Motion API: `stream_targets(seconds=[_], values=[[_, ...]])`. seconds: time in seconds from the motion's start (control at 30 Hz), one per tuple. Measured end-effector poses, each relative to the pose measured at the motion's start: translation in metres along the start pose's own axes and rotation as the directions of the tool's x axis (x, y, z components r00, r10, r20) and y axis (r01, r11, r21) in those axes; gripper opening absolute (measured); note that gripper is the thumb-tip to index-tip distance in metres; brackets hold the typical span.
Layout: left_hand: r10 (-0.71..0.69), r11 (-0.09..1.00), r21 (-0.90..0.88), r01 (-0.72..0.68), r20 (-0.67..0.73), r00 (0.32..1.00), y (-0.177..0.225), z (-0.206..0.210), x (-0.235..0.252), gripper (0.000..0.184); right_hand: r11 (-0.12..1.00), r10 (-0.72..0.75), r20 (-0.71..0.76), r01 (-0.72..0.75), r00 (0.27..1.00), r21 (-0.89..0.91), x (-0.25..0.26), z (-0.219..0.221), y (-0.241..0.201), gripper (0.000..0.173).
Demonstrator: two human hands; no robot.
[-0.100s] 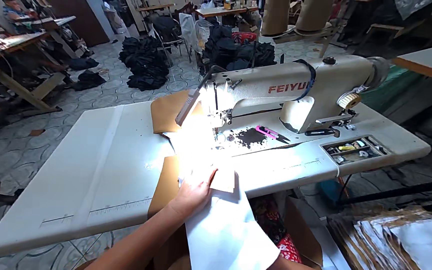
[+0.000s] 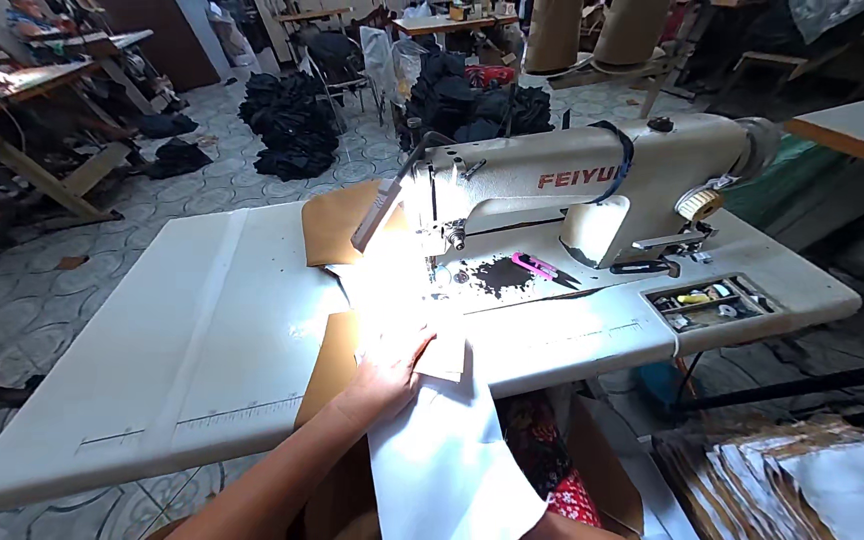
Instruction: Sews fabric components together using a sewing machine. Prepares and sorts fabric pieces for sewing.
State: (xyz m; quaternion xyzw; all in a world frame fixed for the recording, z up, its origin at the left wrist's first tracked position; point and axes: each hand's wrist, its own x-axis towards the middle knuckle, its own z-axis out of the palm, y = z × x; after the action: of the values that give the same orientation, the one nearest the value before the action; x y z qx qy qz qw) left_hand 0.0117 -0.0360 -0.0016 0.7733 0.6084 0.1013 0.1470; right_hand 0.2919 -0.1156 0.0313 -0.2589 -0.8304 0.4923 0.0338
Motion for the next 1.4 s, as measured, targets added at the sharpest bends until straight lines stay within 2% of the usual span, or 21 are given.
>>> stream_targets(seconds=[0.03, 0.1, 0.13, 0.2, 0.27, 0.37, 0.43, 0.5, 0.53, 0.57, 0.6, 0.63, 0.7, 0.73, 0.8, 0.93, 1.0, 1.1, 1.2, 1.27, 1.4], values=[[0.013, 1.000, -0.006, -0.013, 0.018, 1.000, -0.004, -0.002, 0.002, 0.052, 0.988, 0.007, -0.021, -0.010, 1.000, -0.152, 0.017, 0.008, -0.003, 0.028], [0.054, 0.998, 0.020, -0.055, 0.013, 0.998, -0.012, -0.004, 0.008, 0.051, 0.952, -0.118, -0.110, 0.081, 0.987, -0.295, 0.045, 0.034, 0.019, 0.022], [0.081, 0.996, 0.033, -0.081, -0.008, 0.997, -0.018, -0.003, 0.011, 0.051, 0.941, -0.171, -0.134, 0.121, 0.976, -0.315, 0.055, 0.045, 0.033, 0.022], [0.179, 0.983, 0.050, -0.175, -0.108, 0.978, -0.031, 0.003, 0.017, 0.049, 0.971, -0.131, -0.055, 0.117, 0.990, -0.206, 0.067, 0.049, 0.041, 0.028], [0.220, 0.975, 0.056, -0.215, -0.111, 0.969, -0.039, 0.005, 0.021, 0.050, 0.970, -0.203, -0.097, 0.186, 0.974, -0.158, 0.073, 0.048, 0.040, 0.028], [0.251, 0.968, 0.050, -0.246, -0.132, 0.959, -0.038, 0.006, 0.019, 0.051, 0.911, -0.347, -0.165, 0.290, 0.923, -0.291, 0.072, 0.044, 0.035, 0.026], [0.286, 0.958, 0.050, -0.281, -0.164, 0.944, -0.036, 0.009, 0.011, 0.050, 0.898, -0.397, -0.124, 0.356, 0.910, -0.258, 0.062, 0.027, 0.030, 0.023], [0.327, 0.945, 0.065, -0.321, -0.223, 0.918, -0.035, 0.014, 0.004, 0.048, 0.901, -0.425, 0.146, 0.433, 0.894, -0.033, 0.052, -0.014, 0.032, 0.021], [0.351, 0.936, 0.080, -0.342, -0.248, 0.903, -0.035, 0.016, 0.002, 0.047, 0.873, -0.484, 0.190, 0.488, 0.854, 0.032, 0.049, -0.035, 0.037, 0.018], [0.370, 0.929, 0.089, -0.360, -0.255, 0.893, -0.035, 0.016, 0.001, 0.047, 0.860, -0.509, 0.154, 0.509, 0.847, 0.041, 0.046, -0.056, 0.040, 0.021], [0.393, 0.919, 0.106, -0.379, -0.263, 0.881, -0.036, 0.017, 0.000, 0.048, 0.881, -0.472, 0.029, 0.472, 0.881, -0.012, 0.045, -0.075, 0.040, 0.026], [0.419, 0.908, 0.126, -0.400, -0.276, 0.865, -0.036, 0.019, 0.001, 0.048, 0.933, -0.359, -0.144, 0.348, 0.922, -0.095, 0.051, -0.090, 0.038, 0.029], [0.454, 0.891, 0.147, -0.430, -0.310, 0.836, -0.036, 0.021, 0.003, 0.046, 0.981, -0.052, -0.450, -0.037, 0.892, -0.188, 0.087, -0.110, 0.035, 0.028], [0.450, 0.893, 0.144, -0.427, -0.312, 0.837, -0.036, 0.022, 0.003, 0.045, 0.962, 0.054, -0.520, -0.183, 0.852, -0.200, 0.110, -0.114, 0.039, 0.025], [0.430, 0.903, 0.131, -0.410, -0.302, 0.851, -0.035, 0.021, 0.002, 0.046, 0.924, 0.144, -0.546, -0.310, 0.825, -0.224, 0.147, -0.113, 0.043, 0.025], [0.435, 0.901, 0.144, -0.410, -0.303, 0.848, -0.034, 0.020, 0.001, 0.046, 0.863, 0.228, -0.378, -0.366, 0.898, -0.349, 0.179, -0.108, 0.029, 0.036], [0.465, 0.886, 0.160, -0.436, -0.309, 0.830, -0.037, 0.020, 0.002, 0.044, 0.859, 0.221, -0.339, -0.348, 0.914, -0.376, 0.180, -0.109, 0.026, 0.034], [0.491, 0.871, 0.165, -0.462, -0.304, 0.817, -0.039, 0.020, 0.004, 0.043, 0.930, 0.129, -0.402, -0.252, 0.906, -0.269, 0.174, -0.113, 0.032, 0.022], [0.523, 0.852, 0.176, -0.493, -0.293, 0.800, -0.042, 0.019, 0.005, 0.043, 0.975, 0.113, -0.456, -0.188, 0.883, -0.122, 0.167, -0.113, 0.038, 0.030], [0.532, 0.847, 0.180, -0.500, -0.280, 0.799, -0.042, 0.018, 0.006, 0.045, 0.979, 0.093, -0.477, -0.167, 0.874, -0.116, 0.167, -0.113, 0.043, 0.030], [0.525, 0.851, 0.167, -0.498, -0.285, 0.802, -0.040, 0.016, 0.005, 0.045, 0.983, 0.057, -0.494, -0.137, 0.868, -0.126, 0.168, -0.113, 0.046, 0.015]])
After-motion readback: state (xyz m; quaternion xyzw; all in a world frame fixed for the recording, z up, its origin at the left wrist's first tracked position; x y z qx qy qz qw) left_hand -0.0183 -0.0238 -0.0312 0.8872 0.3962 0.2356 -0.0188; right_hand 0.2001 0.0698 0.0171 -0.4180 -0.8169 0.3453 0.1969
